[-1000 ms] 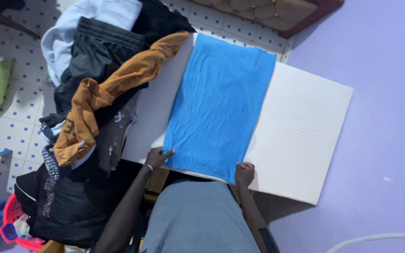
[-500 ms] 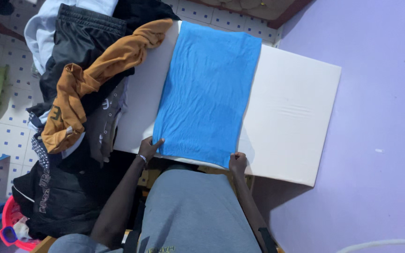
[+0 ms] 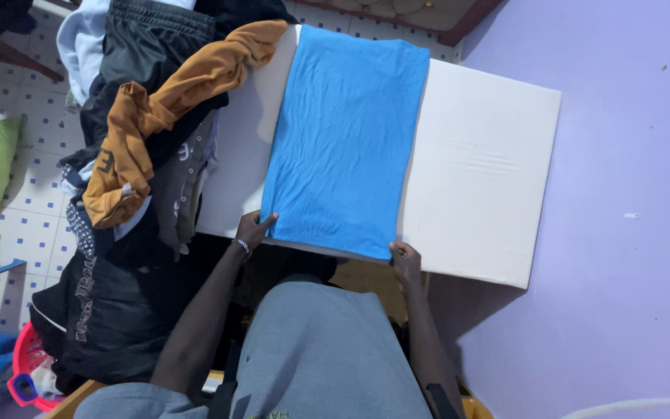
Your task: The person spreads a blue t-shirt on a table, smoothes the fabric with their hands, and folds the sides toward the center to create a rectangle.
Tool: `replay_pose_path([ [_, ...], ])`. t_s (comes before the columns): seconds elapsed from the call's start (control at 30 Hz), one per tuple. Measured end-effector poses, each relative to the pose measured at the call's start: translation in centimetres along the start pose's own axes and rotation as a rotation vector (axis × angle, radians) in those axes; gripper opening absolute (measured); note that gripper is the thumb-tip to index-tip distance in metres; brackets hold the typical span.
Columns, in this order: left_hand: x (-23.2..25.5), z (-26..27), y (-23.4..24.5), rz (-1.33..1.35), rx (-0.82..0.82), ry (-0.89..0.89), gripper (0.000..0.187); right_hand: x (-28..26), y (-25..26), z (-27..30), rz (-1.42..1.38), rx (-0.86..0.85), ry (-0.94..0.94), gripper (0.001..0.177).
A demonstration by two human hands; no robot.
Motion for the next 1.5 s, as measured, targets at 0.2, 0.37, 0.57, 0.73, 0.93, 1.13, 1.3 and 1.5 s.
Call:
replay_pose_path([
  [0.2,-0.5,0.5,0.8,0.009,-0.013,-0.017,0.044,0.4,2.0,1.1,0.018,-0.003,-0.038,0.034],
  [0.37,-1.0,1.4,0.3,-0.135,-0.004,-0.131,0.044,1.3,2.1,2.7,0.207,0.039,-0.051,0.034],
  [0.57,-1.6,2.3,1.1,-0.324,0.278,-0.079,0.042,1.8,0.7,3.0,0.198,0.107,-0.095,0.033],
  [0.73,-1.3,4.8,2.3,-0.325,0.503,-0.079,0.037,1.6,0.9,3.2,0.392,0.188,-0.013,0.033],
  [0.93,2.0,6.9,1.0,-0.406,0.601,-0.163,0.026,2.0,1.0,3.3,0.504,0.186,0.038,0.033],
  [1.13,6.4,6.9,-2.6,-0.675,0.473,-0.344,0.034,0.9,0.6,3.7,0.788,0.196,0.174,0.035],
  [1.3,8.7,4.2,-7.3,-0.875,0.266,-0.818,0.060,-5.2,-3.2,3.7,0.819,0.383,0.481,0.049],
  [1.5,10.3,1.2,-10.9,-0.939,0.064,-0.943,0.064,-10.5,-8.6,-0.3,0.797,0.192,0.751,0.060],
])
Point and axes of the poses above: each hand's wrist, its own z-axis away from the middle knuckle, its own y-axis out of the back of the hand, x = y × z, the point moved 3 cm from there along -z, towards the middle knuckle, and after that the axes turned 3 degrees about x, right-handed, at the moved point
